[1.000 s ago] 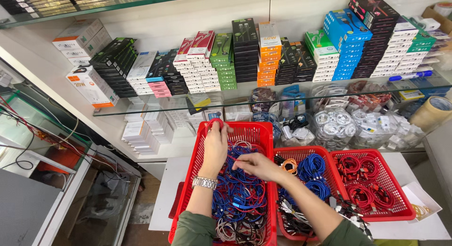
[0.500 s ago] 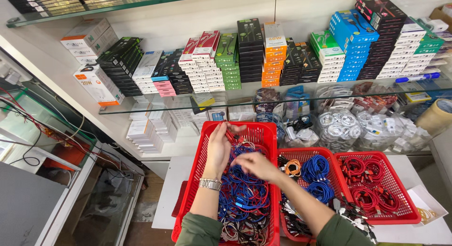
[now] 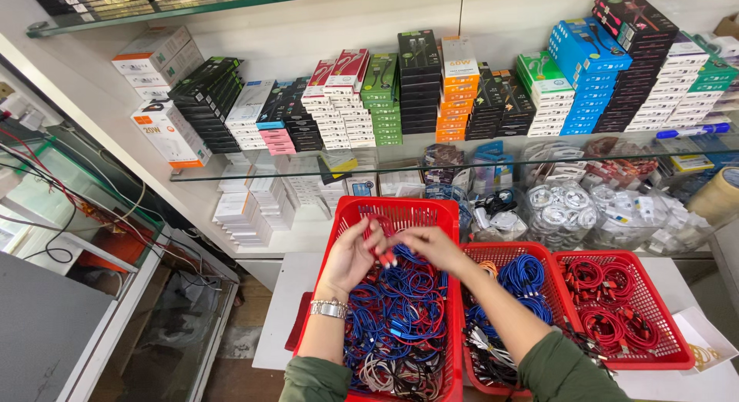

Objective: The person sorts tangled cables from a mixed basket into three separate red baskets by color. They repeatedly pick up individual cables, separate them, and place them into the appropriate basket based on color.

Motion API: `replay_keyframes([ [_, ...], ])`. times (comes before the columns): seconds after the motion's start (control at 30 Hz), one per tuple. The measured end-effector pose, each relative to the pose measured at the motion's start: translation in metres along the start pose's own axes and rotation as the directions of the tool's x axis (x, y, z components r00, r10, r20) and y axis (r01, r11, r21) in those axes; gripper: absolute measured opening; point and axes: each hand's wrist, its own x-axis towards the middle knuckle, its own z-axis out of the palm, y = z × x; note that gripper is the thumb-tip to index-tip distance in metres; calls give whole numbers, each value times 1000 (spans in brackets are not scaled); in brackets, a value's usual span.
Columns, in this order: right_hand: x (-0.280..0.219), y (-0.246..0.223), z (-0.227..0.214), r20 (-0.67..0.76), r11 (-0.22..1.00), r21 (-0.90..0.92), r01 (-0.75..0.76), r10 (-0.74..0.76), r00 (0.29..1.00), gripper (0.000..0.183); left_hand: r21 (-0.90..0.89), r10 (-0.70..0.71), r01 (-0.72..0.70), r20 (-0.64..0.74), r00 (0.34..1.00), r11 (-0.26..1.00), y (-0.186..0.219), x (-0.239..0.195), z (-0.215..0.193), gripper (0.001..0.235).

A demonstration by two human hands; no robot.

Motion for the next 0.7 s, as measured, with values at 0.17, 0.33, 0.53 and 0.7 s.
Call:
replay_keyframes([
  [0.17, -28, -17, 43, 258, 971, -210, 111, -54, 965, 29, 945, 478, 70, -225, 849, 320, 4, 6, 9, 26],
  [0.33, 6, -42, -15, 144, 897, -423, 127, -72, 987, 26, 906, 98, 421, -424, 900, 54, 0, -11, -2, 35],
  [0.53, 13, -17, -42, 65, 993, -104, 59, -53, 997, 31, 349, -151, 132, 27, 988, 928, 5, -29, -24, 34],
  [0.7, -25, -9, 46, 72, 991, 54, -122, 118, 990, 29, 323, 225, -152, -202, 953, 934, -14, 2, -14, 21],
])
